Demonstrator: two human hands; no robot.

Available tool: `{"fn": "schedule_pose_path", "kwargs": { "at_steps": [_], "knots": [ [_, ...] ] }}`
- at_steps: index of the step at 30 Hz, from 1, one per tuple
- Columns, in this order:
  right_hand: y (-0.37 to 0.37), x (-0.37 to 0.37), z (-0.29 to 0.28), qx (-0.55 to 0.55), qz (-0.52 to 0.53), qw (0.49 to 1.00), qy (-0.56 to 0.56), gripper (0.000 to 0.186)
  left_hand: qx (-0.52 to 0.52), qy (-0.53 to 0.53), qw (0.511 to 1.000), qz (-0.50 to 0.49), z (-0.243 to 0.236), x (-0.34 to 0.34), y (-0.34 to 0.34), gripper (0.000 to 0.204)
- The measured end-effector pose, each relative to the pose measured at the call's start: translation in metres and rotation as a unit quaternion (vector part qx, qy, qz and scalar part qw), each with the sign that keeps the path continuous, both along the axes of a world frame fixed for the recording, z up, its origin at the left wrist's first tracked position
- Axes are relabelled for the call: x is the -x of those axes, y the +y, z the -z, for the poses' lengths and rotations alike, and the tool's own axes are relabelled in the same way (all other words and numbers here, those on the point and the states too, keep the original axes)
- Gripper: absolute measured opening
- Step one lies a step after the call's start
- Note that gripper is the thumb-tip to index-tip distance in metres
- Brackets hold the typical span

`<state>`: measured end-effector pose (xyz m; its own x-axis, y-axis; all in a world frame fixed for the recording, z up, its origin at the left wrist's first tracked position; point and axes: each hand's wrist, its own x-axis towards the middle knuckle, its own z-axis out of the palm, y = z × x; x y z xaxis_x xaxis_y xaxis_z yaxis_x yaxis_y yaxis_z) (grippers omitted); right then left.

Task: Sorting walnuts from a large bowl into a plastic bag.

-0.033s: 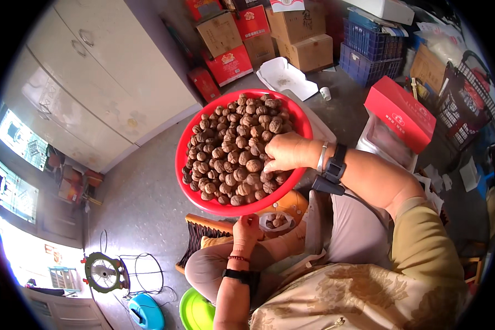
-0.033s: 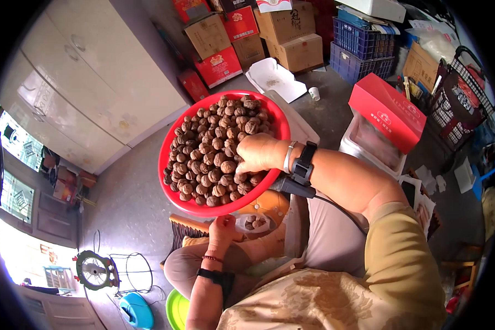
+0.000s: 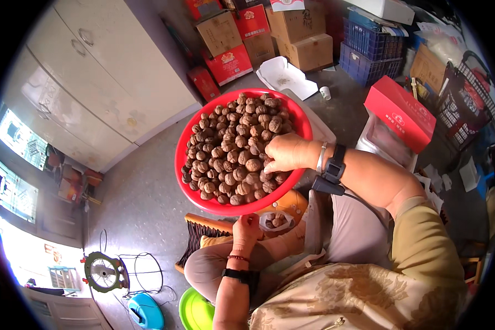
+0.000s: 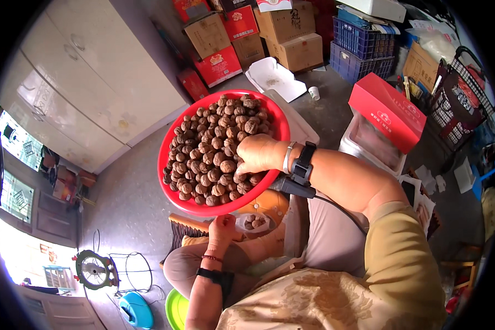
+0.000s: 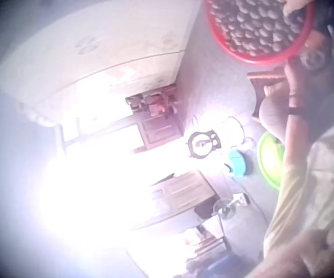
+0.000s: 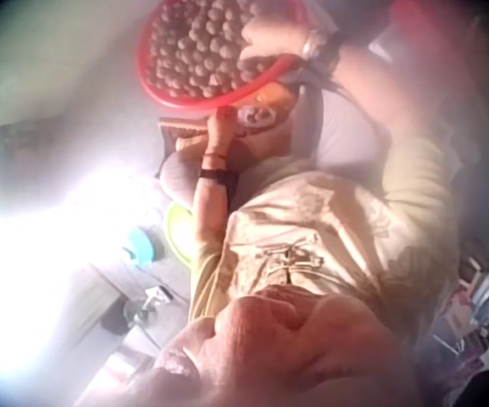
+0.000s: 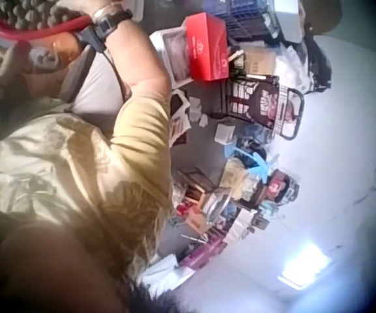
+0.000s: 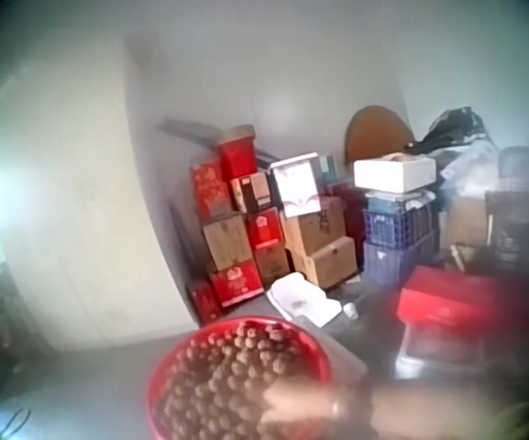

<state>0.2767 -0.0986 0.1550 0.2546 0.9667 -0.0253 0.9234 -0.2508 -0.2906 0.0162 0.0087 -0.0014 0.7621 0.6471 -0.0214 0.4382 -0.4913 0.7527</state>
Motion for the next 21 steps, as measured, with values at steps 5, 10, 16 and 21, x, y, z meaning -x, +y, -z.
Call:
{"fn": "schedule_pose_path", "kwargs": {
  "at_steps": [5,10,16,21],
  "knots": [
    [0.005,0.004,0.004,-0.010,0.001,1.000,0.013,0.033,-0.031,-0.009,0.998,0.052,-0.001,0.000,0.003,0.015],
    [-0.004,0.010,-0.018,-0.043,-0.050,0.992,0.104,0.023,-0.011,-0.031,0.999,0.042,0.003,0.000,0.001,0.014],
    [-0.010,0.044,-0.027,-0.011,-0.193,0.949,0.249,0.018,0.069,-0.011,0.997,0.035,0.009,-0.003,0.004,0.017],
    [-0.014,0.071,-0.026,0.006,-0.226,0.964,0.138,0.023,0.095,-0.019,0.995,0.026,0.013,-0.004,0.005,0.019]
  ]
}}
